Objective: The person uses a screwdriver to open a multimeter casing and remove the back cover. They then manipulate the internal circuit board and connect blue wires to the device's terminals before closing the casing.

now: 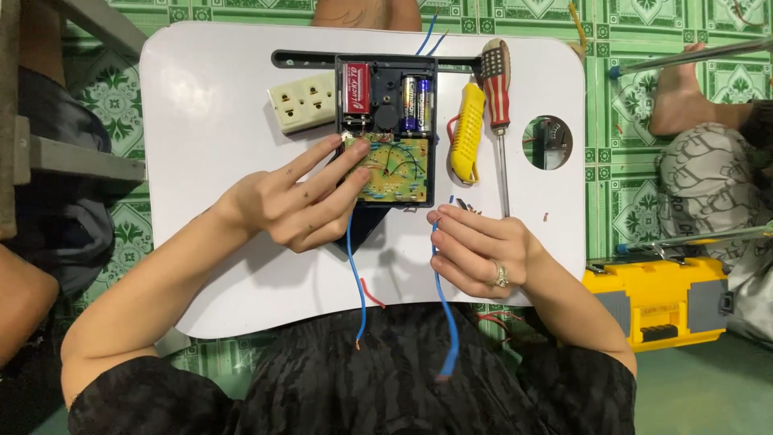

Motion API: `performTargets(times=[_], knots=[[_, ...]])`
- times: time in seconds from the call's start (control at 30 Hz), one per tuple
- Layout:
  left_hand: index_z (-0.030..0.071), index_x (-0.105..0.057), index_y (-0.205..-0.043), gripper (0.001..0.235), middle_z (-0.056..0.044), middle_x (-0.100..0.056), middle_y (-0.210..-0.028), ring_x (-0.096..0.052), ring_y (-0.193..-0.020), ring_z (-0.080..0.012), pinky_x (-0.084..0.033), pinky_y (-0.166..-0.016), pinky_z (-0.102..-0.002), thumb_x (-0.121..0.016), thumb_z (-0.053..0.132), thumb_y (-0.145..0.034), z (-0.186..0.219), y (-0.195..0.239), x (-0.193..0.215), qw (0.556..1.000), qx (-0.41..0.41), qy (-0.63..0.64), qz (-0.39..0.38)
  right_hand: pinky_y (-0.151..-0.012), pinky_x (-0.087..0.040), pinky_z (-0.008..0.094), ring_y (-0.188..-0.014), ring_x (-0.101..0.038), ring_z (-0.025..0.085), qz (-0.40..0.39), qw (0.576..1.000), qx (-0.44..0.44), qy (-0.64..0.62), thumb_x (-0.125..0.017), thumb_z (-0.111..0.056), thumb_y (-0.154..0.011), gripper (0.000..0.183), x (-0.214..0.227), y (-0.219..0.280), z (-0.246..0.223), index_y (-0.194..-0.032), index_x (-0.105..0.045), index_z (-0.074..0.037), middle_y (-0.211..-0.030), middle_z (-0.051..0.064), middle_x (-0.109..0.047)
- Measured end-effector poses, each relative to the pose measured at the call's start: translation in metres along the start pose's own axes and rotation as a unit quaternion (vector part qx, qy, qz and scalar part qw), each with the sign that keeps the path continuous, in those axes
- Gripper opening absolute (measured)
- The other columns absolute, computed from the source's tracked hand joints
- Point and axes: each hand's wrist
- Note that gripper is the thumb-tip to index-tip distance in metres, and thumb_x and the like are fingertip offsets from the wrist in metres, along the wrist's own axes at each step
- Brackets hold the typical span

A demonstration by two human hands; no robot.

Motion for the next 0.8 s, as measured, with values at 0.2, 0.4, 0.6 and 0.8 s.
performTargets(times=[0.2,0.4,0.6,0.8], knots=[[0.000,-0.062,-0.084,0.028,-0.017,-0.079,-0.098,-0.079,-0.091,-0.0331,-0.068,-0.074,-0.046,-0.042,-0.015,-0.096,0.003,0.001,-0.001,1.000,-0.014,-0.002,0.001,-0.066,-0.068,0.046,-0.078,-0.077,0.032,-0.033,0.998,0.005,0.054,-0.078,0.001,-0.087,0.013,0.000,0.003,-0.001,-0.097,-0.072,-0.005,-0.098,0.017,-0.076],[0.000,-0.060,-0.083,0.029,-0.017,-0.078,-0.097,-0.079,-0.090,-0.0327,-0.068,-0.074,-0.046,-0.039,-0.015,-0.097,0.003,0.001,-0.001,1.000,-0.019,-0.003,-0.003,-0.071,-0.068,0.046,-0.082,-0.076,0.030,-0.047,0.994,0.027,0.090,-0.066,0.003,-0.095,0.012,0.000,-0.006,0.000,-0.099,-0.071,-0.006,-0.100,0.014,-0.076],[0.000,-0.059,-0.083,0.028,-0.017,-0.078,-0.098,-0.079,-0.091,-0.0324,-0.068,-0.075,-0.046,-0.040,-0.016,-0.096,0.004,0.000,-0.001,1.000,-0.022,0.003,0.000,-0.073,-0.068,0.045,-0.086,-0.076,0.028,-0.059,0.990,0.032,0.125,-0.062,0.004,-0.098,0.016,0.000,-0.007,0.003,-0.098,-0.071,-0.010,-0.101,0.011,-0.077],[0.001,-0.059,-0.084,0.028,-0.016,-0.078,-0.097,-0.079,-0.091,-0.0316,-0.068,-0.075,-0.046,-0.041,-0.016,-0.096,0.006,0.002,-0.001,1.000,-0.018,0.008,0.003,-0.074,-0.068,0.044,-0.087,-0.077,0.028,-0.066,0.990,0.020,0.121,-0.057,0.001,-0.101,0.018,0.001,-0.006,0.003,-0.098,-0.070,-0.010,-0.100,0.010,-0.078]])
Point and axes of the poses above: each hand's wrist, its own y-axis away from the middle knuckle, its own x-axis out of the back of the hand, z = x × y
